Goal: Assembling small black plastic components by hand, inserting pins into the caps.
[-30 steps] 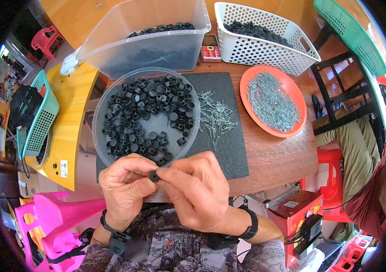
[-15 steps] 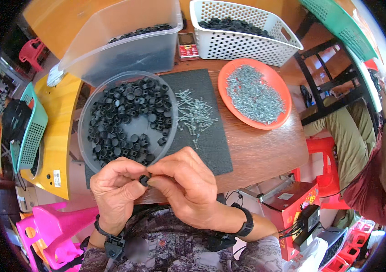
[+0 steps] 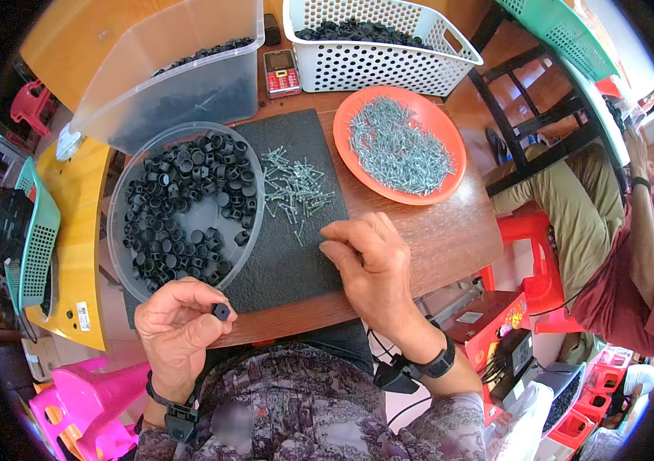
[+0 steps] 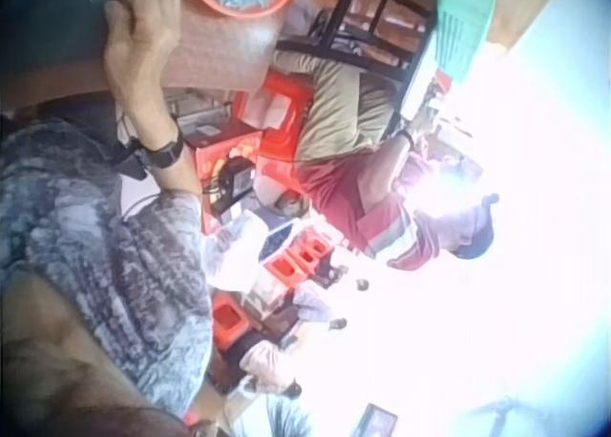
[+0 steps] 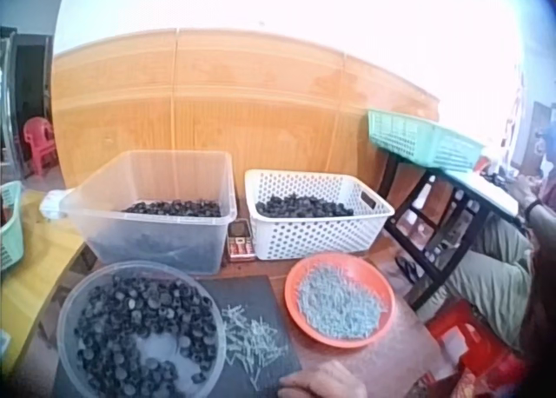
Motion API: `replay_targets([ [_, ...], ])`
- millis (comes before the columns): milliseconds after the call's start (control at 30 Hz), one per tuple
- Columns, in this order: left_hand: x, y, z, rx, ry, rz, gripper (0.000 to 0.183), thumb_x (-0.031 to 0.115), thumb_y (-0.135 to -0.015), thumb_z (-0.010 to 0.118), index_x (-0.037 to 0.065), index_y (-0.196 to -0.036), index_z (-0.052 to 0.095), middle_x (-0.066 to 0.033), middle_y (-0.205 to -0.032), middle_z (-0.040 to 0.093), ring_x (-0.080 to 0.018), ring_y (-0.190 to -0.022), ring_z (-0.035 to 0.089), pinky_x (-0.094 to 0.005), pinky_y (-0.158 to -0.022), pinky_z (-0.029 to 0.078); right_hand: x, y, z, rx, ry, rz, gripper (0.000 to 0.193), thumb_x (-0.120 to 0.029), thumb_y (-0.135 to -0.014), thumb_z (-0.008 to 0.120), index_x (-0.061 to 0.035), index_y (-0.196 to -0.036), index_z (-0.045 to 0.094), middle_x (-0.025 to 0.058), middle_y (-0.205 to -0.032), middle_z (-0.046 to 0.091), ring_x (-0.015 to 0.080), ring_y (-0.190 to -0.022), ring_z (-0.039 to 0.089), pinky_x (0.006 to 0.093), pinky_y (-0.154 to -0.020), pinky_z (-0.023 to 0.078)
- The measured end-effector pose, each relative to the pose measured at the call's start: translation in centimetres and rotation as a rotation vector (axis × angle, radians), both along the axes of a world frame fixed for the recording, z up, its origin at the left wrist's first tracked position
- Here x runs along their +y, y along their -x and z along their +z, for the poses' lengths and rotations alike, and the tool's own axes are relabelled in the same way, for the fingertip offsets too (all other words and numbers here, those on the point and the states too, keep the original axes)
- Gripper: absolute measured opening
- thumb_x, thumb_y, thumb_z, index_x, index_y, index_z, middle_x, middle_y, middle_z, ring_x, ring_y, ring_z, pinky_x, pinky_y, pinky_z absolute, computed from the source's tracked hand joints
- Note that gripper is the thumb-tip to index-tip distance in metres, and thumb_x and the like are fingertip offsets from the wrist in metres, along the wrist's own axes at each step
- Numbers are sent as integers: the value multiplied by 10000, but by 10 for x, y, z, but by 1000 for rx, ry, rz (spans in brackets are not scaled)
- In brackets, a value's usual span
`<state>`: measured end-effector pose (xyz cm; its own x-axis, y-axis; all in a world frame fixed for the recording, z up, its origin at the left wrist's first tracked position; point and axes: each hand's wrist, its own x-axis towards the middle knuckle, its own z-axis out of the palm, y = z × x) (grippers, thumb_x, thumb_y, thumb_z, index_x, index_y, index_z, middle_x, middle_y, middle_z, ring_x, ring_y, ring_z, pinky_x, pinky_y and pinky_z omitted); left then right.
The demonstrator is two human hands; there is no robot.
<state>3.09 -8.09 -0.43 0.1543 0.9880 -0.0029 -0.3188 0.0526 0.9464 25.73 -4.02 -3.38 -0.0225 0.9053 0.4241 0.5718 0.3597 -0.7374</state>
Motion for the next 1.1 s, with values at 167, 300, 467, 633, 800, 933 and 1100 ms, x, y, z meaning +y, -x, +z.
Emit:
replay_targets([
  [167,0,0,-3,37,17,-19,242,20,-782,707,-95,-972,610,-110,-902,583,-149,-787,596,-238,-680,504,11,10,-5,-156,-79,80,158,-14,-658,707,-27,-794,628,107,-716,544,284,-690,519,375,-594,421],
  [300,0,1,-2,27,10,-25,243,22,-782,708,-93,-972,611,-109,-912,580,-143,-787,594,-234,-682,505,16,21,-7,-328,-118,100,132,-6,-660,698,-20,-728,586,107,-694,525,293,-657,498,384,-571,404],
  [467,0,3,-2,19,12,-29,238,19,-785,704,-95,-972,610,-106,-910,579,-141,-783,595,-238,-678,509,18,24,-6,-368,-99,133,133,16,-671,683,-24,-721,567,104,-692,534,299,-652,503,387,-567,405],
  [633,0,5,1,-59,64,-12,254,45,-779,715,-86,-971,610,-117,-886,610,-157,-777,617,-246,-683,513,8,19,4,-169,-48,227,122,52,-697,662,-4,-777,590,86,-703,544,241,-637,523,338,-572,418],
  [800,2,4,0,-168,136,-33,283,75,-768,731,-73,-974,605,-118,-862,643,-156,-783,632,-251,-690,521,-3,29,30,3,33,273,259,85,-696,641,-1,-938,602,93,-707,530,250,-630,503,336,-564,410],
  [933,2,5,-2,-197,146,-31,271,75,-772,729,-63,-971,608,-114,-863,647,-156,-777,635,-252,-690,523,-7,37,33,228,78,405,247,71,-730,656,8,-964,611,74,-758,578,175,-660,534,278,-563,429],
  [1100,0,2,-1,-222,150,-10,258,62,-775,724,-60,-971,608,-112,-877,647,-155,-789,635,-253,-712,519,-21,50,31,538,276,400,167,42,-779,658,13,-937,611,71,-805,602,118,-711,546,240,-580,439],
])
